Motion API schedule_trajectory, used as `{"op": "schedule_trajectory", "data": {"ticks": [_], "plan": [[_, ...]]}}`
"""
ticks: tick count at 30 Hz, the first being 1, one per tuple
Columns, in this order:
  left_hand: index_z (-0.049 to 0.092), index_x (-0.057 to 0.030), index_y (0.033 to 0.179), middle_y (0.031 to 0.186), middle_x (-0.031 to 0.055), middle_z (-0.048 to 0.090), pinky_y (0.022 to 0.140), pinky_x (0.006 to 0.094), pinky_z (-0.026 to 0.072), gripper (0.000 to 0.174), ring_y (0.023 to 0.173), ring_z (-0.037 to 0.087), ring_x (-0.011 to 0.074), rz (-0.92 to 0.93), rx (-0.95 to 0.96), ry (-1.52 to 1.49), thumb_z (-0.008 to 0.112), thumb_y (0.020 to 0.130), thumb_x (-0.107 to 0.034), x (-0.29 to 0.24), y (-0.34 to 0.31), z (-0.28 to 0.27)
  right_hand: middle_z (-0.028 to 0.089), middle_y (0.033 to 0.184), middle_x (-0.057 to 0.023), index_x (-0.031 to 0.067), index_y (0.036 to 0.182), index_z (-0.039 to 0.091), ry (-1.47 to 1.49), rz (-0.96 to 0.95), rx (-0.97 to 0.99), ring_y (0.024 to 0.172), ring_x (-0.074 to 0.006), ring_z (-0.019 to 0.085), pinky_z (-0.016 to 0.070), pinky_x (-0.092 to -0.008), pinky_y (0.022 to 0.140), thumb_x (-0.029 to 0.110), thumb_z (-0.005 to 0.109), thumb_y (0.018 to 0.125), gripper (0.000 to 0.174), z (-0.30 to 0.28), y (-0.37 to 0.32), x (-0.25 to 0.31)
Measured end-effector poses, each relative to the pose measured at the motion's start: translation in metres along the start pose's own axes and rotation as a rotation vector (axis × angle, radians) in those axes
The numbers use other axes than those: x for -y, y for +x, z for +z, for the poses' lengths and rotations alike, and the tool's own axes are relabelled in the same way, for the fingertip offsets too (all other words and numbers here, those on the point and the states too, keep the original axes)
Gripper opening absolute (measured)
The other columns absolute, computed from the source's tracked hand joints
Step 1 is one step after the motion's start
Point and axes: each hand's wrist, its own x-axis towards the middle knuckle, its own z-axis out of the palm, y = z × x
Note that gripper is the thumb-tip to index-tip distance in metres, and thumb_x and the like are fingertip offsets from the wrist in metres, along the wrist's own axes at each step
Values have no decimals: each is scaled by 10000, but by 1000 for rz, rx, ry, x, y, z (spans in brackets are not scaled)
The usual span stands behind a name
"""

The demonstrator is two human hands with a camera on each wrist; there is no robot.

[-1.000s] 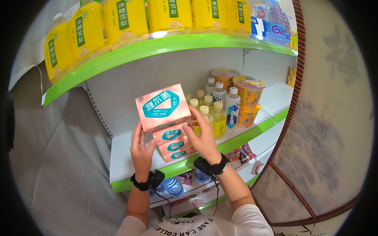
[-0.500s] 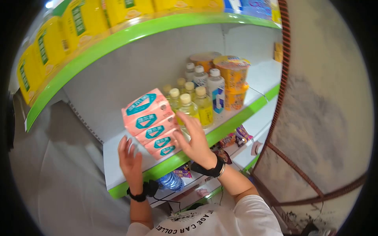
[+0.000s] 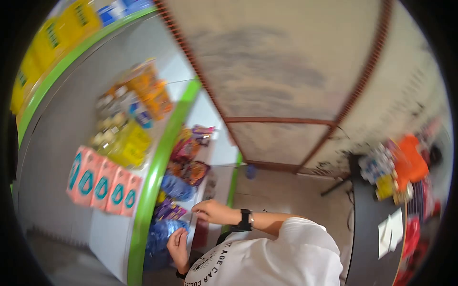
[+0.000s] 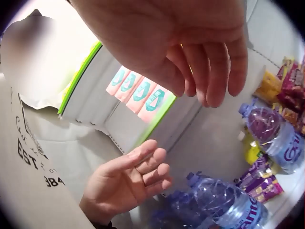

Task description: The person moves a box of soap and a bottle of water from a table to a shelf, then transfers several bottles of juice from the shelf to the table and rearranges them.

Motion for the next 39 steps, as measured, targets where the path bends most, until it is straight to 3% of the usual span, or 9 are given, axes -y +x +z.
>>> {"op": "schedule_trajectory", "data": {"ticks": [1, 4, 9, 12, 13, 18, 22, 25, 39], "plan": [[565, 68, 1037, 987, 127, 623, 838, 265, 467, 187, 916, 598, 170, -11, 54, -1, 552, 856, 21, 10, 0, 4, 634, 926, -163, 8, 1054, 587, -110, -93, -36, 786, -288, 637, 512, -350, 683, 98, 568, 848, 225, 4, -9, -13], [550, 78, 1059, 1010, 136, 614, 851, 263, 462, 203, 950, 586, 170, -101, 237, 13, 531, 871, 3, 25, 0, 21, 621, 955, -165, 10, 1053, 579, -230, -79, -107, 852, -354, 591, 480, -406, 756, 108, 582, 821, 252, 6, -37, -20], [516, 82, 1092, 972, 125, 615, 765, 245, 459, 236, 885, 591, 151, -111, 567, 93, 532, 879, -17, 40, 2, 53, 628, 878, -172, -1, 976, 597, -279, 62, -296, 822, -356, 592, 463, -427, 726, 120, 614, 784, 227, -2, -93, -18], [528, 63, 1096, 1041, 144, 597, 829, 261, 462, 250, 950, 582, 171, -142, 694, 50, 543, 862, -23, 23, 0, 77, 631, 877, -179, 7, 984, 594, -312, 155, -377, 825, -363, 598, 469, -430, 720, 123, 626, 778, 239, -5, -124, -28], [513, 83, 1099, 975, 138, 610, 780, 250, 465, 246, 886, 595, 159, -90, 704, 38, 536, 873, -13, 31, 2, 84, 626, 914, -167, 6, 1000, 587, -346, 216, -383, 854, -355, 591, 466, -426, 737, 136, 629, 779, 260, -8, -134, -31], [515, 80, 1110, 1015, 137, 596, 790, 255, 470, 260, 912, 587, 155, -113, 835, 89, 538, 868, -10, 16, -6, 115, 621, 977, -146, 15, 1038, 575, -393, 375, -432, 900, -344, 584, 461, -431, 758, 159, 614, 806, 276, -27, -171, -15], [531, 71, 1108, 1028, 130, 598, 801, 246, 462, 262, 914, 583, 148, -62, 932, 68, 546, 857, -4, 26, -23, 148, 619, 988, -149, 17, 1048, 570, -448, 355, -507, 914, -341, 582, 463, -431, 775, 163, 604, 819, 273, -34, -205, -21], [541, 63, 1110, 1049, 132, 600, 822, 253, 462, 270, 924, 583, 150, -26, 988, 96, 561, 848, 0, 25, -38, 169, 629, 868, -180, 17, 981, 595, -453, 287, -621, 840, -358, 603, 476, -433, 726, 137, 632, 774, 242, -41, -232, -22], [568, 34, 1089, 1027, 118, 618, 828, 271, 460, 252, 938, 591, 166, 94, 1258, 176, 560, 840, 0, 17, -149, 298, 632, 929, -176, 12, 1002, 593, -471, 523, -799, 888, -355, 602, 473, -434, 769, 136, 625, 789, 249, -71, -419, -4]]}}
